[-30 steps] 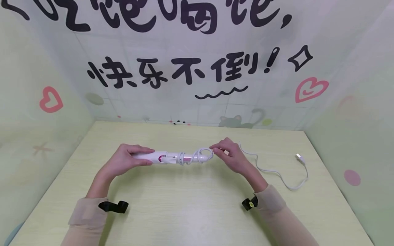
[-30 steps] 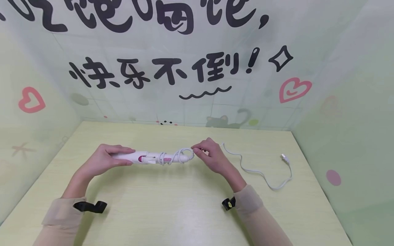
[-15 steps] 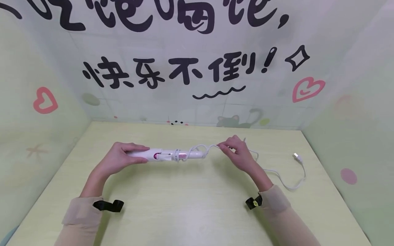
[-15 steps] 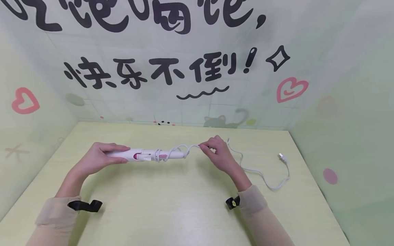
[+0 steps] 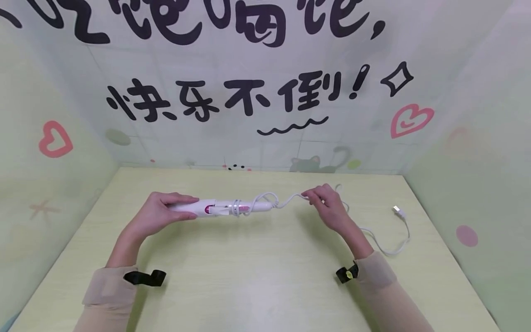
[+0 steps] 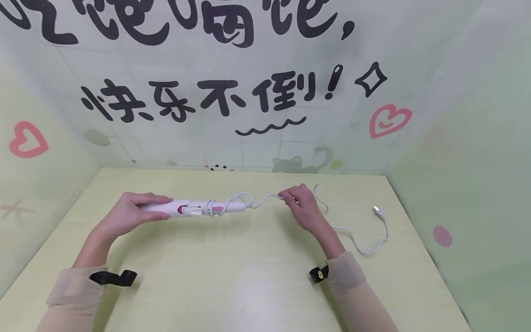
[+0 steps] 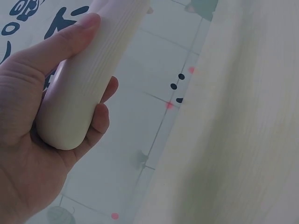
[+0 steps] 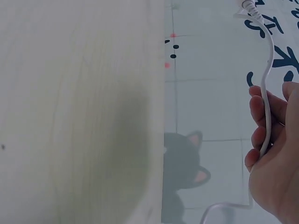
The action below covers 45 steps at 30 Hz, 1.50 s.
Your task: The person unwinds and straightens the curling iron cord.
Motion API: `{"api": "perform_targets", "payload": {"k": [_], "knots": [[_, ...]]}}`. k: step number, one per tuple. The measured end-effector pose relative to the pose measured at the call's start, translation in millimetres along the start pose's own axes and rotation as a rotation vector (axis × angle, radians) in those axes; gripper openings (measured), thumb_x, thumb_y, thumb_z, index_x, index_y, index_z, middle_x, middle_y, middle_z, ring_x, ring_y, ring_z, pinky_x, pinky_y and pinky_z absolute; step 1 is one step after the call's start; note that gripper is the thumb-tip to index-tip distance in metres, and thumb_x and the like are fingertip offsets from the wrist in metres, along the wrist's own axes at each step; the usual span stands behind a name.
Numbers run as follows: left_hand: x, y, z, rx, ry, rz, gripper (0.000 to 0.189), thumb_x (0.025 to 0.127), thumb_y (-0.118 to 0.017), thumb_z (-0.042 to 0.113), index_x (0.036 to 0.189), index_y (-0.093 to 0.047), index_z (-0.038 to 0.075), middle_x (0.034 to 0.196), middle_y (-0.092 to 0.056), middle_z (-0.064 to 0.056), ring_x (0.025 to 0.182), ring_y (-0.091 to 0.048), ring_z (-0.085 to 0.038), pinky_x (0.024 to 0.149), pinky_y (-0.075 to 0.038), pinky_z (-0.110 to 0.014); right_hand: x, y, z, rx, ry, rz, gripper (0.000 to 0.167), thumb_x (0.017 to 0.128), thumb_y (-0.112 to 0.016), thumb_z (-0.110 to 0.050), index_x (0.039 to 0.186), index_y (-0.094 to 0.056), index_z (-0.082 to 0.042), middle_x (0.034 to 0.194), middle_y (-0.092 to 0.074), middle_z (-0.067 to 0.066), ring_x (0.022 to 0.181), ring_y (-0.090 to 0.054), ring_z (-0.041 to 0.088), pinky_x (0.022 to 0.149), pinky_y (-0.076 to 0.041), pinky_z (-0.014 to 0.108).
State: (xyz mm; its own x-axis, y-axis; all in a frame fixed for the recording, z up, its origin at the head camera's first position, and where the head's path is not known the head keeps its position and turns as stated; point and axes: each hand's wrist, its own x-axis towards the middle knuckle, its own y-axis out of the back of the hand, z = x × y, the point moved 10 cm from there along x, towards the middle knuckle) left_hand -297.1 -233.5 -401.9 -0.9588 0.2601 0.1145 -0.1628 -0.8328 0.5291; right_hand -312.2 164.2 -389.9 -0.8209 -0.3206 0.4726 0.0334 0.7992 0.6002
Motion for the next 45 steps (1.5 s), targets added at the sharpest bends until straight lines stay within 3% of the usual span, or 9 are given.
{"api": "perform_targets", "payload": {"k": [5,10,16,20,26,31,39,45], "knots": [[1.9,-0.2,0.4,0.027,-0.014,0.0,0.043,0.079,-0.091,0.017,0.118,-0.078,0.006,0.118,-0.073,-0.016,0.094,-0.067,-0.021,0.074,-0.055,-0.027,0.8,-4.7,6.5,-0.012,-0.028,-0.059,0.028,0.107,-0.049,-0.008,0.114,-0.073,0.004,0.082,-0.066,0.013,0.08,-0.05,0.024,0.074,-0.038,0.038],[5.3,-2.2,5.1,0.038,-0.057,0.002,0.042,0.079,-0.091,0.016,0.117,-0.078,0.005,0.115,-0.074,-0.016,0.091,-0.068,-0.017,0.072,-0.055,-0.027,0.2,-7.4,7.4,-0.022,-0.067,-0.093,0.035,0.11,-0.044,-0.013,0.131,-0.063,0.007,0.086,-0.065,0.009,0.088,-0.056,0.029,0.077,-0.04,0.041],[6.9,-4.7,7.1,0.023,-0.046,-0.007,0.043,0.078,-0.092,0.016,0.118,-0.078,0.006,0.116,-0.074,-0.015,0.092,-0.068,-0.018,0.072,-0.055,-0.026,-1.6,-5.7,6.2,-0.031,-0.07,-0.097,0.038,0.111,-0.04,-0.015,0.132,-0.061,0.007,0.092,-0.068,0.01,0.094,-0.057,0.03,0.083,-0.042,0.045],[6.6,-4.2,7.9,0.016,-0.046,-0.006,0.043,0.078,-0.092,0.015,0.118,-0.078,0.006,0.116,-0.074,-0.014,0.092,-0.068,-0.019,0.072,-0.056,-0.027,-1.3,-8.4,3.0,-0.012,-0.071,-0.122,0.039,0.112,-0.04,-0.018,0.134,-0.06,0.005,0.106,-0.071,0.013,0.104,-0.058,0.033,0.089,-0.043,0.05],[4.5,-4.7,11.5,0.014,-0.054,-0.004,0.042,0.079,-0.091,0.015,0.117,-0.078,0.005,0.116,-0.074,-0.015,0.092,-0.067,-0.018,0.073,-0.055,-0.027,5.9,-12.1,-17.7,0.071,-0.033,-0.13,0.043,0.113,-0.039,-0.023,0.145,-0.051,0.004,0.129,-0.067,0.019,0.123,-0.059,0.038,0.1,-0.046,0.056],[3.1,-6.5,16.8,0.006,-0.064,-0.016,0.041,0.079,-0.091,0.014,0.117,-0.078,0.006,0.114,-0.074,-0.014,0.09,-0.067,-0.018,0.072,-0.055,-0.027,14.3,-21.7,-42.9,0.15,0.022,-0.151,0.051,0.114,-0.036,-0.031,0.151,-0.041,0.005,0.135,-0.062,0.024,0.128,-0.056,0.039,0.102,-0.046,0.057],[0.3,-5.5,19.5,0.016,-0.087,-0.016,0.04,0.079,-0.091,0.012,0.117,-0.078,0.005,0.111,-0.075,-0.013,0.088,-0.066,-0.018,0.071,-0.054,-0.026,20.0,-47.9,-54.5,0.265,0.001,-0.249,0.054,0.115,-0.031,-0.031,0.154,-0.031,0.006,0.128,-0.066,0.026,0.116,-0.065,0.041,0.1,-0.049,0.053],[-1.3,-2.6,16.6,0.014,-0.07,-0.01,0.041,0.079,-0.091,0.013,0.117,-0.078,0.006,0.112,-0.075,-0.014,0.09,-0.066,-0.019,0.071,-0.054,-0.026,15.7,-61.0,-48.3,0.321,-0.067,-0.322,0.062,0.114,-0.025,-0.042,0.149,-0.044,0.005,0.106,-0.072,0.024,0.089,-0.068,0.036,0.077,-0.057,0.043]]}}
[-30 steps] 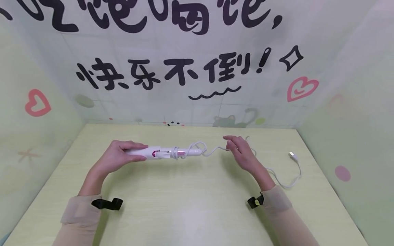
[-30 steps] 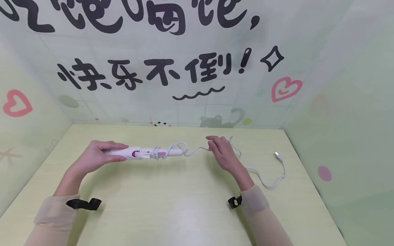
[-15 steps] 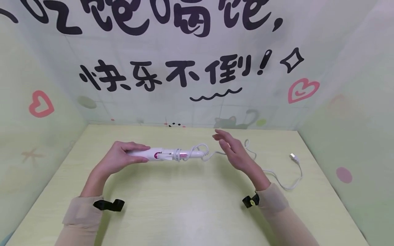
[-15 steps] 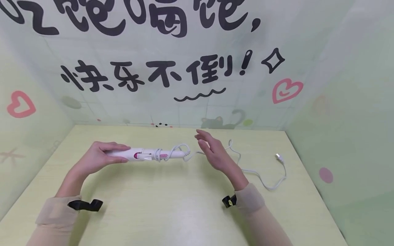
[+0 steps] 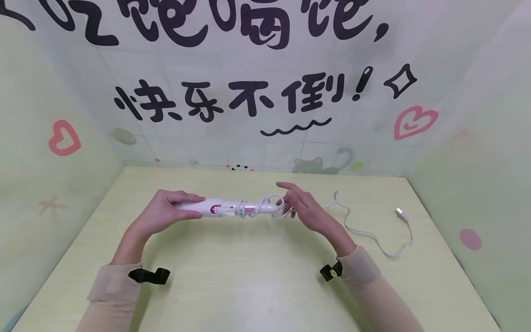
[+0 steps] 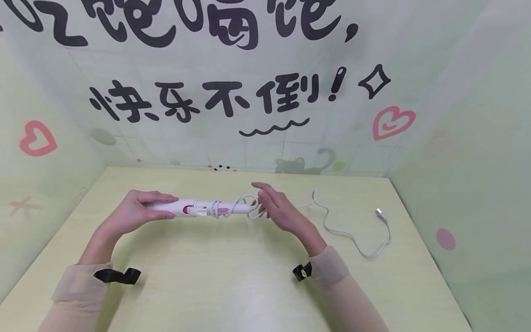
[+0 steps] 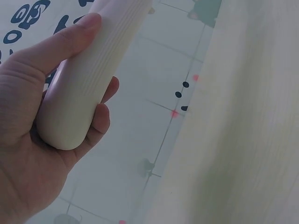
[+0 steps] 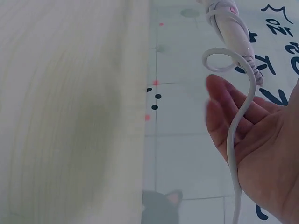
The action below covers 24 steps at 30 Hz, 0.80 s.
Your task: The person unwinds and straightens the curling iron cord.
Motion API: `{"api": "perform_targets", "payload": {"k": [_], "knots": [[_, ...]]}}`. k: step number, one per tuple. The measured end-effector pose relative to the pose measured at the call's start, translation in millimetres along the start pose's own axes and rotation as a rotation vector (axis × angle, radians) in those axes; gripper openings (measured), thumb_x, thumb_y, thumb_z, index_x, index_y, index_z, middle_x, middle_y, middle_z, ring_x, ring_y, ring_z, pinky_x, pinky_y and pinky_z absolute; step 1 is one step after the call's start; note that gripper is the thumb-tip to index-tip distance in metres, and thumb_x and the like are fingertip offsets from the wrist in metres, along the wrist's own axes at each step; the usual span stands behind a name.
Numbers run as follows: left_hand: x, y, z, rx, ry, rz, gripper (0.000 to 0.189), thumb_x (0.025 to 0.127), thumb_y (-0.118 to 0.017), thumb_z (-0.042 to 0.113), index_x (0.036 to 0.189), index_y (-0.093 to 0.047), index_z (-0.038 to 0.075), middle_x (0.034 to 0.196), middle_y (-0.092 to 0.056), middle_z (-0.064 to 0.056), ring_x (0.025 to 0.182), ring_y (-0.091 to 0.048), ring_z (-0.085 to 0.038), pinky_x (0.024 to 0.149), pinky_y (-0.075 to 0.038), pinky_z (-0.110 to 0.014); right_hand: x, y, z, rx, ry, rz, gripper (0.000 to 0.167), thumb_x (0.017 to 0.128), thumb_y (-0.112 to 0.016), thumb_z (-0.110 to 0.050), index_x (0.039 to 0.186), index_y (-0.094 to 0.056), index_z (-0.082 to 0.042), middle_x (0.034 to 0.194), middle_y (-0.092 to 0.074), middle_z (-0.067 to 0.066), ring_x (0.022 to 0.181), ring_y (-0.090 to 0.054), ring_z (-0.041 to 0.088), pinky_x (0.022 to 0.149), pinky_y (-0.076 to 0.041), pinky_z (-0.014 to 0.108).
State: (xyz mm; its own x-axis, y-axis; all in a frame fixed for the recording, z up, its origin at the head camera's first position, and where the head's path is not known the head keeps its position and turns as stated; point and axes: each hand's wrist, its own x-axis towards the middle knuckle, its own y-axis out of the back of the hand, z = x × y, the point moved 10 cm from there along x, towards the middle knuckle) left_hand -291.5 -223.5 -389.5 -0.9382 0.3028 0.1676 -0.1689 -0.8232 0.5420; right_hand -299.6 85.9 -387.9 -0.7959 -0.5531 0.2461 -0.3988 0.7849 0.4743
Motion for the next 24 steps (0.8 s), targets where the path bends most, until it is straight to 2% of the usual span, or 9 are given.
{"api": "perform_targets", "payload": {"k": [2,4,7,11,15,19,24], "knots": [[-0.4,0.2,-1.6,-0.006,0.012,-0.002,0.042,0.079,-0.091,0.014,0.118,-0.078,0.006,0.113,-0.075,-0.014,0.089,-0.066,-0.019,0.071,-0.055,-0.026,-1.3,-1.5,2.3,-0.017,-0.009,-0.01,0.063,0.114,-0.024,-0.043,0.142,-0.053,0.006,0.098,-0.072,0.019,0.081,-0.064,0.031,0.07,-0.053,0.036],[-0.9,0.5,-3.2,-0.01,0.023,-0.004,0.042,0.079,-0.091,0.014,0.118,-0.078,0.006,0.113,-0.074,-0.014,0.089,-0.066,-0.02,0.071,-0.055,-0.027,-2.2,-1.4,4.0,-0.042,-0.005,-0.008,0.063,0.115,-0.023,-0.041,0.134,-0.061,0.006,0.092,-0.072,0.014,0.079,-0.06,0.025,0.07,-0.049,0.033],[-1.8,1.2,-5.3,-0.008,0.034,-0.003,0.043,0.079,-0.091,0.016,0.119,-0.078,0.006,0.114,-0.074,-0.015,0.09,-0.066,-0.022,0.071,-0.055,-0.027,-3.4,-0.2,4.3,-0.068,0.004,0.004,0.059,0.115,-0.024,-0.034,0.125,-0.067,0.005,0.087,-0.071,0.012,0.078,-0.06,0.019,0.074,-0.048,0.038],[-3.8,3.2,-9.1,0.014,0.043,0.005,0.043,0.079,-0.091,0.017,0.119,-0.078,0.006,0.115,-0.073,-0.016,0.09,-0.065,-0.024,0.071,-0.055,-0.028,-6.1,4.5,5.3,-0.084,0.001,0.044,0.038,0.112,-0.042,-0.019,0.115,-0.072,0.004,0.086,-0.067,0.014,0.077,-0.061,0.017,0.074,-0.05,0.041],[-5.9,5.6,-13.8,0.033,0.058,0.011,0.044,0.079,-0.092,0.019,0.118,-0.078,0.006,0.117,-0.073,-0.016,0.092,-0.065,-0.026,0.071,-0.056,-0.029,-8.5,10.4,7.1,-0.107,-0.001,0.09,0.02,0.104,-0.06,-0.01,0.106,-0.077,0.0,0.088,-0.068,0.011,0.075,-0.054,0.018,0.068,-0.047,0.031],[-7.9,8.9,-16.7,0.037,0.069,0.017,0.044,0.079,-0.091,0.02,0.119,-0.078,0.007,0.118,-0.072,-0.016,0.092,-0.065,-0.026,0.072,-0.055,-0.029,-8.6,13.7,9.0,-0.15,0.014,0.111,0.013,0.1,-0.068,-0.01,0.099,-0.08,-0.005,0.08,-0.064,0.0,0.074,-0.05,0.016,0.066,-0.043,0.029],[-9.1,10.7,-18.8,0.037,0.07,0.014,0.044,0.079,-0.091,0.019,0.119,-0.078,0.006,0.116,-0.073,-0.016,0.091,-0.066,-0.024,0.072,-0.055,-0.028,-11.6,17.7,13.8,-0.202,0.021,0.128,0.01,0.096,-0.073,-0.01,0.094,-0.081,-0.007,0.074,-0.057,-0.007,0.072,-0.048,0.014,0.065,-0.042,0.028]]}}
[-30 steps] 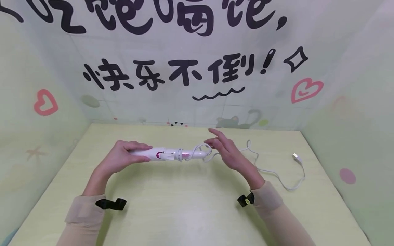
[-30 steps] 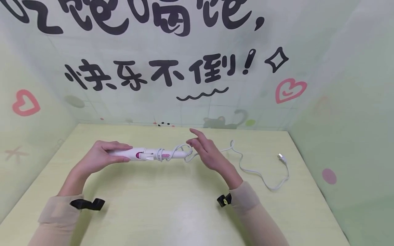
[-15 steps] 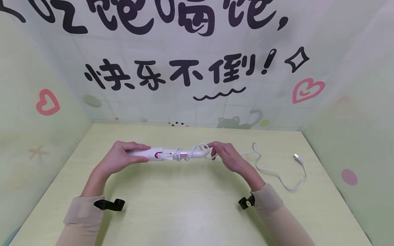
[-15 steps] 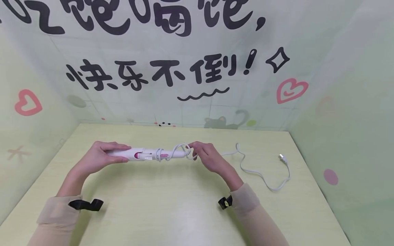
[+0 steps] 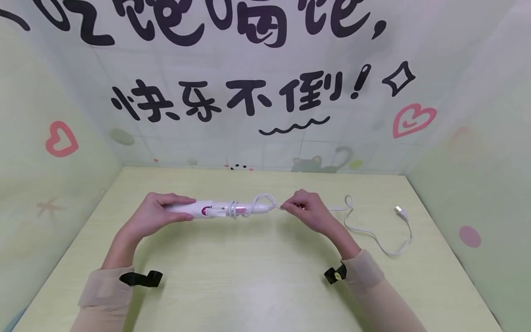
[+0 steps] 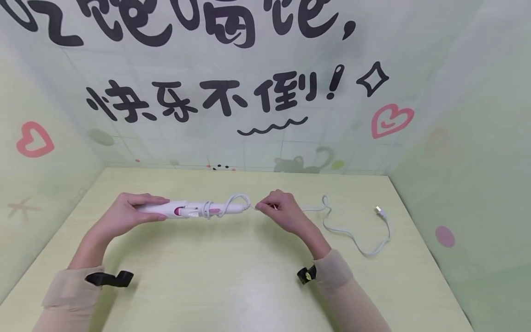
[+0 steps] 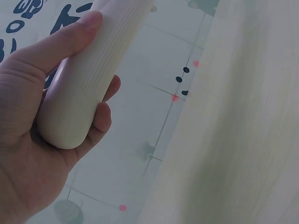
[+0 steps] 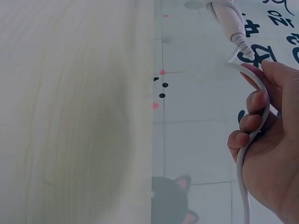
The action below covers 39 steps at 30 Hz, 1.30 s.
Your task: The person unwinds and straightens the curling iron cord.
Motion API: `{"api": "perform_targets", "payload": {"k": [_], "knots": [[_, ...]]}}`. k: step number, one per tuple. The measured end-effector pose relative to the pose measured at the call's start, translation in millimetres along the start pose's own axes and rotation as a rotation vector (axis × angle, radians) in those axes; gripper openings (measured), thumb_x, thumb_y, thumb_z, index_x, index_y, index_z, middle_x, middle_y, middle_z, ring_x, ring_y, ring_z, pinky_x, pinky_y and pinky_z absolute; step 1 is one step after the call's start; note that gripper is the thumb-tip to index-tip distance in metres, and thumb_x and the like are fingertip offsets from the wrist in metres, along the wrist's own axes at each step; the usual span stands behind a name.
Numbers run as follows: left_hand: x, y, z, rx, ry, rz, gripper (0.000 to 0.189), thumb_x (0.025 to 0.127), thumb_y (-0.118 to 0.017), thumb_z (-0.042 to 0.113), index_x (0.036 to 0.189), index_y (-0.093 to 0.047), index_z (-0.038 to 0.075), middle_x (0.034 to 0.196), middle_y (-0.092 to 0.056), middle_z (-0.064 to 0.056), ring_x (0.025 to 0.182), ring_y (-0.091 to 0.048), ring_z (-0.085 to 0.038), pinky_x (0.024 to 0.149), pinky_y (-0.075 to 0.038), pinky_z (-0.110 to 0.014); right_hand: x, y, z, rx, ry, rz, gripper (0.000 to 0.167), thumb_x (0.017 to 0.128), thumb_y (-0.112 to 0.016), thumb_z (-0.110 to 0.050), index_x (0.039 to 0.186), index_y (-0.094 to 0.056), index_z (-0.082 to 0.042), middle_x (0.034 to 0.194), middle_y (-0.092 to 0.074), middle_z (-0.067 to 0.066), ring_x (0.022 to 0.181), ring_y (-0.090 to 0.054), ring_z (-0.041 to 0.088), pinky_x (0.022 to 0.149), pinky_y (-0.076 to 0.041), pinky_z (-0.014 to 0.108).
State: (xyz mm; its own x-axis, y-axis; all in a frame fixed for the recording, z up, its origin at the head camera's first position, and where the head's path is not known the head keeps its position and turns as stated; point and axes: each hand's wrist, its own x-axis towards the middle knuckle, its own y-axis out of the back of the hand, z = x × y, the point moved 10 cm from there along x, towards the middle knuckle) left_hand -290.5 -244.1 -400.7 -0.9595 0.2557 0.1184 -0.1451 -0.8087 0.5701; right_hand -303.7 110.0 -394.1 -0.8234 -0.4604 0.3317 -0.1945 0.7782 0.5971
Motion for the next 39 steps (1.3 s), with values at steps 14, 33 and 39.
{"api": "perform_targets", "payload": {"k": [14,33,39], "knots": [[-4.7,0.5,-6.0,0.001,0.016,-0.008,0.044,0.079,-0.091,0.017,0.119,-0.077,0.004,0.116,-0.073,-0.018,0.089,-0.067,-0.019,0.071,-0.055,-0.027,-3.4,11.8,7.3,-0.028,-0.015,0.073,0.006,0.094,-0.075,-0.006,0.092,-0.08,-0.005,0.08,-0.065,-0.003,0.076,-0.055,0.014,0.069,-0.049,0.026],[-21.5,36.4,-29.5,0.053,0.109,0.09,0.05,0.082,-0.089,0.029,0.125,-0.075,0.007,0.127,-0.068,-0.017,0.095,-0.063,-0.008,0.073,-0.054,-0.022,-18.4,31.2,34.8,-0.042,-0.12,0.129,0.014,0.099,-0.07,-0.009,0.088,-0.075,-0.002,0.08,-0.061,-0.001,0.074,-0.048,0.018,0.066,-0.042,0.029],[-24.4,38.7,-32.5,0.062,0.106,0.074,0.048,0.083,-0.089,0.024,0.124,-0.075,0.005,0.124,-0.069,-0.016,0.092,-0.062,-0.01,0.071,-0.053,-0.023,-21.7,37.8,46.4,-0.069,-0.169,0.157,0.021,0.101,-0.068,-0.013,0.084,-0.071,0.0,0.075,-0.058,0.0,0.073,-0.047,0.02,0.065,-0.04,0.032]]}}
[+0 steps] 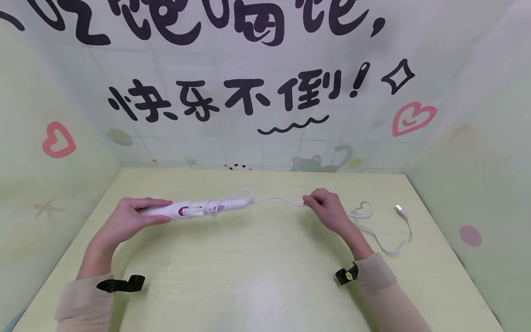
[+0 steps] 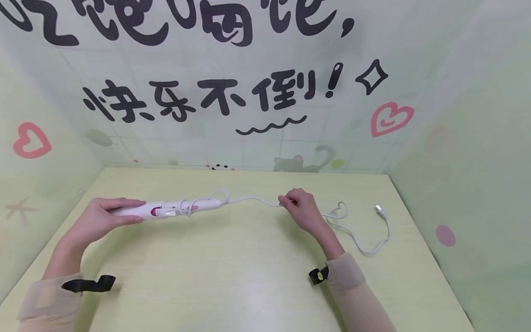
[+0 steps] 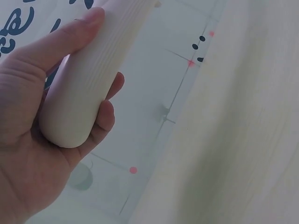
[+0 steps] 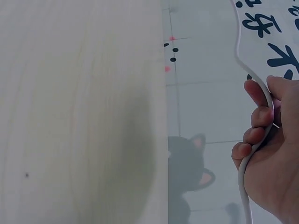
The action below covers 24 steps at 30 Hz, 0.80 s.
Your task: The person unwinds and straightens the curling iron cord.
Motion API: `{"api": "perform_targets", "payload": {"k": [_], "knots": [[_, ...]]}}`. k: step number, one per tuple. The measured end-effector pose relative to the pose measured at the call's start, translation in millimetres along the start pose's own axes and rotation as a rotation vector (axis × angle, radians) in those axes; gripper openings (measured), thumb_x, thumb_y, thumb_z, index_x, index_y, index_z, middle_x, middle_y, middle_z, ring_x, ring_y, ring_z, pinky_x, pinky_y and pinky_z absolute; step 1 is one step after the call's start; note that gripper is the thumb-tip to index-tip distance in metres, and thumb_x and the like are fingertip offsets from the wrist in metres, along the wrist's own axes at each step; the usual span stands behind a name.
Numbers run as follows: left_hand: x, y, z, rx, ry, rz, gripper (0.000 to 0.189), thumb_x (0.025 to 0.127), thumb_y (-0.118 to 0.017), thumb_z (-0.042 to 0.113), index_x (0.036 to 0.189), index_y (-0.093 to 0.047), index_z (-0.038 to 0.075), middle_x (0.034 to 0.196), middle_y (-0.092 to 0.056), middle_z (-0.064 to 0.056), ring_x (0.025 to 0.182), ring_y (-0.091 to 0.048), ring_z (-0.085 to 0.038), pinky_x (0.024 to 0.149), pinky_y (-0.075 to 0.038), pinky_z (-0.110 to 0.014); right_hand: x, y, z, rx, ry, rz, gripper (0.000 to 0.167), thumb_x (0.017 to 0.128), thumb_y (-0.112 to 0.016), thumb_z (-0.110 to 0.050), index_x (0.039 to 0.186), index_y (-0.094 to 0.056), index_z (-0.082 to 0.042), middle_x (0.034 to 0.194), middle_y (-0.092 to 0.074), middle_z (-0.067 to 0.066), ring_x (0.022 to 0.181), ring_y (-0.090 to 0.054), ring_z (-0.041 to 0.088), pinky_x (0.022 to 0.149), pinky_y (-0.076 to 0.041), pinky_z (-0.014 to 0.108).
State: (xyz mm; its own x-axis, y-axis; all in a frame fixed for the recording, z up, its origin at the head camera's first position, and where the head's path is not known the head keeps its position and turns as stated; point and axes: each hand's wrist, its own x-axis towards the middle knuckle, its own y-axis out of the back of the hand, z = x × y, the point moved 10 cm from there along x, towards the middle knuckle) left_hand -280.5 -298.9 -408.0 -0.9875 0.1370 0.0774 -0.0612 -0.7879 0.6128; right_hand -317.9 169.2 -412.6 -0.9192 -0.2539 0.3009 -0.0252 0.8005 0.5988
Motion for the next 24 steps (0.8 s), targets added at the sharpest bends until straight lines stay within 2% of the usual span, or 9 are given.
{"api": "perform_targets", "payload": {"k": [7,12,16,19,24], "knots": [[-2.7,-4.7,-3.1,-0.007,-0.001,-0.047,0.046,0.082,-0.09,0.02,0.123,-0.076,0.005,0.117,-0.072,-0.015,0.086,-0.064,-0.012,0.07,-0.053,-0.025,1.9,3.9,8.0,-0.082,-0.044,0.023,0.022,0.1,-0.069,-0.013,0.084,-0.07,0.002,0.073,-0.054,0.002,0.075,-0.046,0.022,0.069,-0.039,0.035],[-1.7,-11.6,-1.8,-0.005,-0.001,-0.105,0.047,0.082,-0.089,0.02,0.124,-0.075,0.004,0.119,-0.071,-0.018,0.088,-0.064,-0.013,0.071,-0.054,-0.026,5.3,15.3,3.7,-0.117,-0.013,0.14,0.023,0.1,-0.069,-0.012,0.082,-0.07,0.003,0.07,-0.054,0.005,0.073,-0.046,0.025,0.072,-0.038,0.038],[-1.8,-13.4,-2.1,-0.01,0.003,-0.12,0.048,0.082,-0.089,0.019,0.125,-0.074,0.003,0.12,-0.071,-0.019,0.088,-0.064,-0.013,0.071,-0.054,-0.026,6.1,23.0,-1.8,-0.123,0.026,0.204,0.022,0.099,-0.069,-0.011,0.082,-0.071,0.002,0.071,-0.055,0.006,0.073,-0.048,0.025,0.072,-0.038,0.039],[-1.3,-11.7,-0.5,-0.015,-0.005,-0.107,0.048,0.082,-0.089,0.019,0.124,-0.074,0.003,0.119,-0.071,-0.019,0.088,-0.065,-0.013,0.071,-0.054,-0.026,5.0,24.4,-1.6,-0.093,0.025,0.185,0.02,0.099,-0.069,-0.011,0.082,-0.071,0.001,0.073,-0.056,0.006,0.073,-0.048,0.023,0.07,-0.039,0.037],[0.1,-5.9,6.3,-0.016,-0.022,-0.069,0.047,0.081,-0.09,0.019,0.123,-0.075,0.003,0.117,-0.072,-0.018,0.087,-0.065,-0.013,0.07,-0.054,-0.026,1.8,14.9,5.9,-0.006,-0.009,0.068,0.023,0.104,-0.062,-0.013,0.088,-0.073,-0.002,0.084,-0.064,0.007,0.079,-0.052,0.022,0.07,-0.042,0.036]]}}
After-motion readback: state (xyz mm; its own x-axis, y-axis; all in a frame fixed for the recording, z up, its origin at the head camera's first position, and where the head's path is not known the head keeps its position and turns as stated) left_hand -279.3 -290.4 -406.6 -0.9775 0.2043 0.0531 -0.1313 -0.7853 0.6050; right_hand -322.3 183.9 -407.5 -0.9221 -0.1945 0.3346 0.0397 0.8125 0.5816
